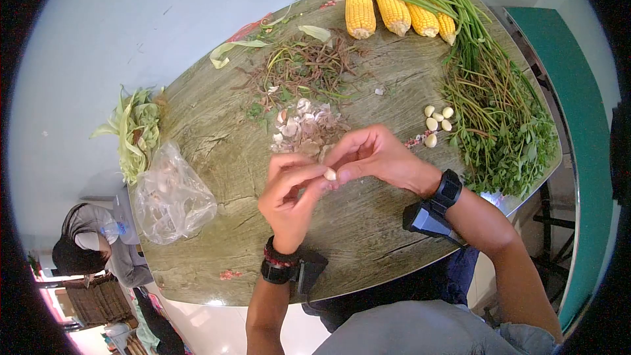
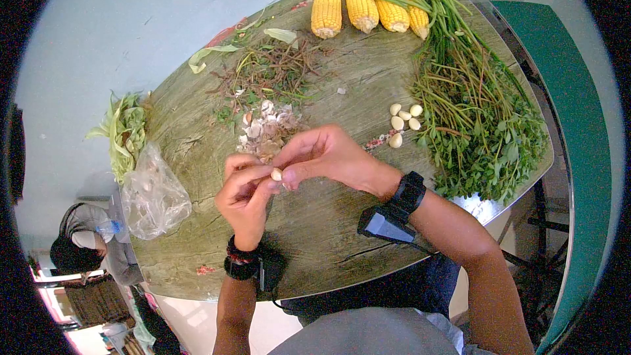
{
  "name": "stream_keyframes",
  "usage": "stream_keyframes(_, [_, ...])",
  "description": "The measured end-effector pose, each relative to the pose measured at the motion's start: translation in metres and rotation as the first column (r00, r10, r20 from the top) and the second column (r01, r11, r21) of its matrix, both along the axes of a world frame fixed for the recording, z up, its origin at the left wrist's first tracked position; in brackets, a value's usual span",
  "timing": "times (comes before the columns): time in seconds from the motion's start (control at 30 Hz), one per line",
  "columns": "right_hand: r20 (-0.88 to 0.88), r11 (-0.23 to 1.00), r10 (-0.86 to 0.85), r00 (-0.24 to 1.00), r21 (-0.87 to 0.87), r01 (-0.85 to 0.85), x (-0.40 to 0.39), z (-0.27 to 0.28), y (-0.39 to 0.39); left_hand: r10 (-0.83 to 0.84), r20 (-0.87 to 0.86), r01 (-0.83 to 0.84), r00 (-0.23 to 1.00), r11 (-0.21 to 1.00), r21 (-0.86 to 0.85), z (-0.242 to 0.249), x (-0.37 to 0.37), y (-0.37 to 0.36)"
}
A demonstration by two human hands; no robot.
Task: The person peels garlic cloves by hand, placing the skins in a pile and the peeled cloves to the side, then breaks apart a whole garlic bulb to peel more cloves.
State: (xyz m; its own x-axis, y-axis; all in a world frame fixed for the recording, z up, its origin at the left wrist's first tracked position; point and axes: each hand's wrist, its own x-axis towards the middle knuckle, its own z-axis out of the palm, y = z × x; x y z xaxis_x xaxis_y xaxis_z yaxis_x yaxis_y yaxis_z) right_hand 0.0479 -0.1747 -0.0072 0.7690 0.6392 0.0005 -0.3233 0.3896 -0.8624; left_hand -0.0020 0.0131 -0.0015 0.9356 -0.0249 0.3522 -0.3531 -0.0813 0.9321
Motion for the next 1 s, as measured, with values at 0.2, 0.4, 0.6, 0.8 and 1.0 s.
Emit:
stream_keyframes(0.2, [-0.022,1.0,-0.014,1.0,0.003,0.014,-0.001,0.002,0.001,0.06,0.014,-0.06,0.998,0.998,0.032,0.001,-0.001,-0.002])
stream_keyframes(0.4, [0.009,0.999,-0.035,0.999,-0.024,0.036,0.0,0.001,0.001,0.112,0.16,-0.149,0.981,0.959,0.24,0.006,0.0,-0.003])
stream_keyframes(0.6, [0.042,0.997,-0.059,0.997,-0.045,0.061,0.001,0.0,0.001,0.117,0.31,-0.233,0.944,0.899,0.37,0.01,-0.002,-0.004])
stream_keyframes(0.8, [0.057,0.996,-0.073,0.996,-0.052,0.076,0.0,0.0,0.002,0.123,0.356,-0.255,0.927,0.899,0.355,0.009,-0.004,-0.004])
stream_keyframes(1.0, [0.049,0.996,-0.071,0.996,-0.049,0.073,0.0,0.002,0.001,0.149,0.325,-0.267,0.934,0.896,0.355,0.012,-0.003,-0.008])
